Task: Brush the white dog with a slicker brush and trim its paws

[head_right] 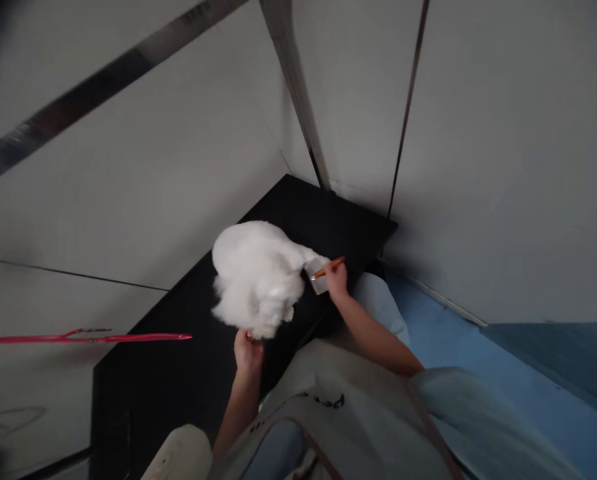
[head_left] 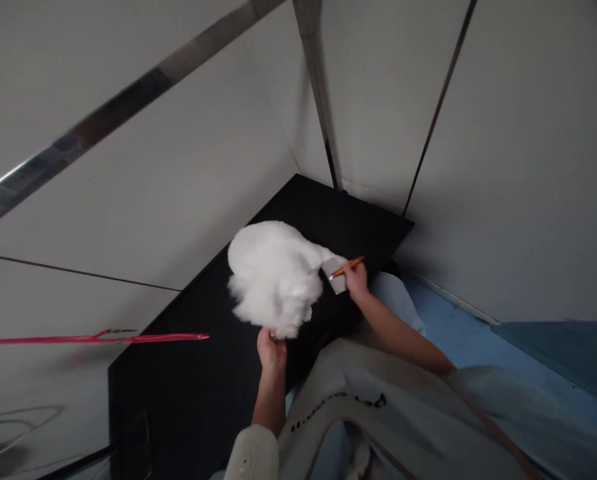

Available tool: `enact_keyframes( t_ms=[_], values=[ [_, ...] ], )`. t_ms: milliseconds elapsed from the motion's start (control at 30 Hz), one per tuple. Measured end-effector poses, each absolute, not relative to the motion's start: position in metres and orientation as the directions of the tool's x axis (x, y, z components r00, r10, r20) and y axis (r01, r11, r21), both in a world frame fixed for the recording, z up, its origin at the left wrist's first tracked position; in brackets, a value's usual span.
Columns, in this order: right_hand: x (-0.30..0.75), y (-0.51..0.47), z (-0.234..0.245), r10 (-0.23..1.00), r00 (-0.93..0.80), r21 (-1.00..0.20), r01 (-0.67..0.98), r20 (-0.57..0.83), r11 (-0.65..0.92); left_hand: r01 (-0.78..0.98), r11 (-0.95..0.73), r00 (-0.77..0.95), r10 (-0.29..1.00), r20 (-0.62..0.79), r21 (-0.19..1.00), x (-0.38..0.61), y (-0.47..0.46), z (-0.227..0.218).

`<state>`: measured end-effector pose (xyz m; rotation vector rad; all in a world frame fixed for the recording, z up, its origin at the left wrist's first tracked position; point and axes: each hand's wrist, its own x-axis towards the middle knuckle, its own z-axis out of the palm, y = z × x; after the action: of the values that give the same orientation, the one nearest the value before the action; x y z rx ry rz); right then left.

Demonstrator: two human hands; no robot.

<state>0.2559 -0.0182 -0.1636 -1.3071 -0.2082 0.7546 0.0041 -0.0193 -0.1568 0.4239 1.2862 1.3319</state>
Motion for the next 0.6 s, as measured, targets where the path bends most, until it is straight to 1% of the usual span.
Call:
enact_keyframes(
  t_ms=[67, 100, 167, 200, 233, 267, 300, 367, 400, 433, 467, 500, 533, 567, 600],
  values=[
    [0.271, -0.026, -0.165, 0.552, 0.787, -0.922, -0.378, -0.273, 0.083, -0.457, 0.278, -0.252, 0.871, -0.422, 0.845, 0.005, -0.02, -0.16],
    [0.269, -0.029, -0.163, 0.565, 0.778, -0.914, -0.394, -0.274, 0.098, -0.452, 0.277, -0.242, 0.877, -0.415, 0.848, 0.006, -0.02, -0.161],
    [0.25, -0.031, -0.157, 0.687, 0.68, -0.88, -0.458, -0.258, 0.123, -0.441, 0.285, -0.206, 0.891, -0.405, 0.851, 0.007, -0.021, -0.162],
    [0.238, -0.029, -0.154, 0.775, 0.585, -0.859, -0.5, -0.241, 0.111, -0.438, 0.292, -0.194, 0.893, -0.407, 0.85, 0.008, -0.022, -0.163],
    [0.229, -0.026, -0.152, 0.825, 0.515, -0.844, -0.529, -0.232, 0.093, -0.435, 0.301, -0.19, 0.891, -0.413, 0.849, 0.008, -0.022, -0.163],
    [0.225, -0.022, -0.15, 0.84, 0.484, -0.839, -0.54, -0.244, 0.068, -0.432, 0.305, -0.192, 0.889, -0.417, 0.849, 0.007, -0.023, -0.163],
    [0.226, -0.017, -0.15, 0.816, 0.509, -0.842, -0.537, -0.275, 0.052, -0.427, 0.305, -0.197, 0.887, -0.417, 0.851, 0.007, -0.024, -0.163],
    [0.242, -0.011, -0.152, 0.672, 0.658, -0.866, -0.498, -0.34, 0.05, -0.418, 0.3, -0.214, 0.885, -0.414, 0.858, 0.007, -0.026, -0.163],
    [0.251, -0.01, -0.153, 0.587, 0.734, -0.876, -0.475, -0.342, 0.084, -0.415, 0.295, -0.223, 0.884, -0.411, 0.86, 0.008, -0.027, -0.162],
    [0.258, -0.011, -0.153, 0.553, 0.77, -0.881, -0.456, -0.318, 0.127, -0.416, 0.291, -0.229, 0.883, -0.409, 0.862, 0.01, -0.027, -0.161],
    [0.261, -0.014, -0.152, 0.568, 0.773, -0.883, -0.441, -0.283, 0.161, -0.418, 0.288, -0.232, 0.883, -0.408, 0.862, 0.012, -0.028, -0.16],
    [0.259, -0.017, -0.151, 0.63, 0.739, -0.881, -0.438, -0.239, 0.179, -0.424, 0.284, -0.228, 0.885, -0.405, 0.86, 0.014, -0.028, -0.158],
    [0.253, -0.019, -0.15, 0.721, 0.665, -0.878, -0.446, -0.194, 0.175, -0.431, 0.279, -0.221, 0.889, -0.401, 0.858, 0.017, -0.029, -0.156],
    [0.246, -0.021, -0.149, 0.815, 0.557, -0.877, -0.46, -0.163, 0.139, -0.438, 0.276, -0.213, 0.893, -0.396, 0.856, 0.019, -0.029, -0.154],
    [0.24, -0.021, -0.15, 0.873, 0.464, -0.874, -0.475, -0.153, 0.1, -0.443, 0.274, -0.205, 0.896, -0.394, 0.854, 0.021, -0.03, -0.153]
  ],
)
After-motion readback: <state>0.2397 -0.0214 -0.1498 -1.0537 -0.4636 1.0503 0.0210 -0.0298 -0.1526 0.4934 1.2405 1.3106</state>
